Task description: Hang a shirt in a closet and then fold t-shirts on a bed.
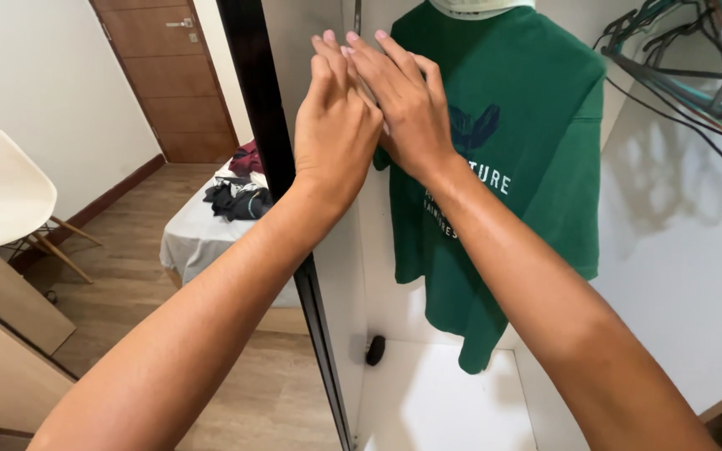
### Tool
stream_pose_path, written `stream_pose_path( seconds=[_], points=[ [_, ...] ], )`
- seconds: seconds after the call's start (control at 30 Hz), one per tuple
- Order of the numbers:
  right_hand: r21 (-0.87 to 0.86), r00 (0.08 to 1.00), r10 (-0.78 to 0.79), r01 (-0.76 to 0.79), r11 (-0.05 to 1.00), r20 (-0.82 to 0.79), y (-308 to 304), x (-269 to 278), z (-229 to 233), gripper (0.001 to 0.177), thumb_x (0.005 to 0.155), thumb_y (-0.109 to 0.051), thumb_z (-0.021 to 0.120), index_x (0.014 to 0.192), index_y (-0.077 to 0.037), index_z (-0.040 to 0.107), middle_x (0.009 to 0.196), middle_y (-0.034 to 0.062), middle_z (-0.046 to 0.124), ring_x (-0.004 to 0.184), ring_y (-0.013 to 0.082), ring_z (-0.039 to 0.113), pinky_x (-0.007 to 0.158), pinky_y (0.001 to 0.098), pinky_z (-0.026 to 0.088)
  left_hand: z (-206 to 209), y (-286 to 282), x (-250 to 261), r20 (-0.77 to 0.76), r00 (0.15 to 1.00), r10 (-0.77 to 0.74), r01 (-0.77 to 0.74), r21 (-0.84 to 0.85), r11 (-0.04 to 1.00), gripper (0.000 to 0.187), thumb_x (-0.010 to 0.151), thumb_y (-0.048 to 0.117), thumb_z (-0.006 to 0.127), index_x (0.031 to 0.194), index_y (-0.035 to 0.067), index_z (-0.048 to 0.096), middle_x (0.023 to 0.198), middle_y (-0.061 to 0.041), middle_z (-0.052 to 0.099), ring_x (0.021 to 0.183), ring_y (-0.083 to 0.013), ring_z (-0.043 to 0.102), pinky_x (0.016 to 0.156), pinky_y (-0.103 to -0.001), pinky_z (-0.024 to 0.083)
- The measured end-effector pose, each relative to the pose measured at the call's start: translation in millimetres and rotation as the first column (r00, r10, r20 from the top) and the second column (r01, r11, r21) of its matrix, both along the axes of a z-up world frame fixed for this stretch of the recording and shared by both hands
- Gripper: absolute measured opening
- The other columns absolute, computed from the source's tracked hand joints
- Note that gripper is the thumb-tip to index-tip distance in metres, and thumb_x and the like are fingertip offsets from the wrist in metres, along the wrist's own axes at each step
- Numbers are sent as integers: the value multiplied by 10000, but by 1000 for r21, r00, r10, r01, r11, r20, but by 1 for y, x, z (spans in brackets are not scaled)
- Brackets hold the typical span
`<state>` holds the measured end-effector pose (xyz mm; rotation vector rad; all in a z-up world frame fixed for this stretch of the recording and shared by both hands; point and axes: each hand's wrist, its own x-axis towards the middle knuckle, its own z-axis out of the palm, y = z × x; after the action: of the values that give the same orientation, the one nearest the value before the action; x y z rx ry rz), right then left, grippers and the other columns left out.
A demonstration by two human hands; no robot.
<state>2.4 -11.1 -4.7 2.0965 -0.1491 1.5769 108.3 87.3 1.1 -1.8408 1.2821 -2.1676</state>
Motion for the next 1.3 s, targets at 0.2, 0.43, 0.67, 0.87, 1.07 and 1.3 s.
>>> stream_pose_path(
  seconds=[0.2,0.43,0.67,0.87,1.07,1.3],
  points=[
    [-18,1000,-1,0,1000,-20,2,-7,6,545,974,-91,736,1490,-84,561,1554,58,558,1477,274,474,1151,428,379,3,6,-6,-16,999,-41,41,-4,999,554,919,229,604,1379,-79,644,1431,-313,582,1360,-435,480,1179,-451,216],
    [-40,1000,-22,22,999,13,0,-9,1,437,1030,-116,714,1450,-82,595,1534,38,581,1452,239,506,1126,412,390,-4,5,-6,-6,990,-144,144,-25,989,531,934,194,587,1360,-119,646,1386,-326,610,1301,-424,531,1159,-430,284],
    [-81,998,-58,58,995,12,-1,-10,-11,410,1030,-139,733,1421,-84,622,1523,47,588,1435,231,515,1123,422,392,-16,9,-4,-16,983,-184,184,6,983,489,929,168,586,1309,-133,655,1343,-321,632,1262,-412,564,1142,-423,323],
    [-78,997,-76,74,994,-30,3,-25,-21,476,991,-133,758,1437,-83,602,1557,48,561,1454,234,502,1139,431,389,-28,16,-6,-28,969,-246,246,-6,969,487,949,162,571,1337,-125,635,1401,-287,611,1254,-372,573,1098,-397,376],
    [-76,987,-120,112,991,-106,32,-64,-20,591,941,-150,798,1470,-71,548,1571,60,543,1457,268,496,1132,461,371,-33,23,-2,-102,955,-280,276,-55,960,567,974,160,601,1486,-76,533,1552,-236,492,1269,-349,568,1041,-375,430],
    [-33,979,-79,74,997,-186,83,-140,-27,617,919,-176,848,1438,-68,533,1532,78,584,1447,260,500,1127,452,373,-14,44,-27,-418,601,-681,733,-52,678,1313,569,350,978,1656,143,272,1697,-153,237,1432,-422,467,1008,-421,440]
  ],
)
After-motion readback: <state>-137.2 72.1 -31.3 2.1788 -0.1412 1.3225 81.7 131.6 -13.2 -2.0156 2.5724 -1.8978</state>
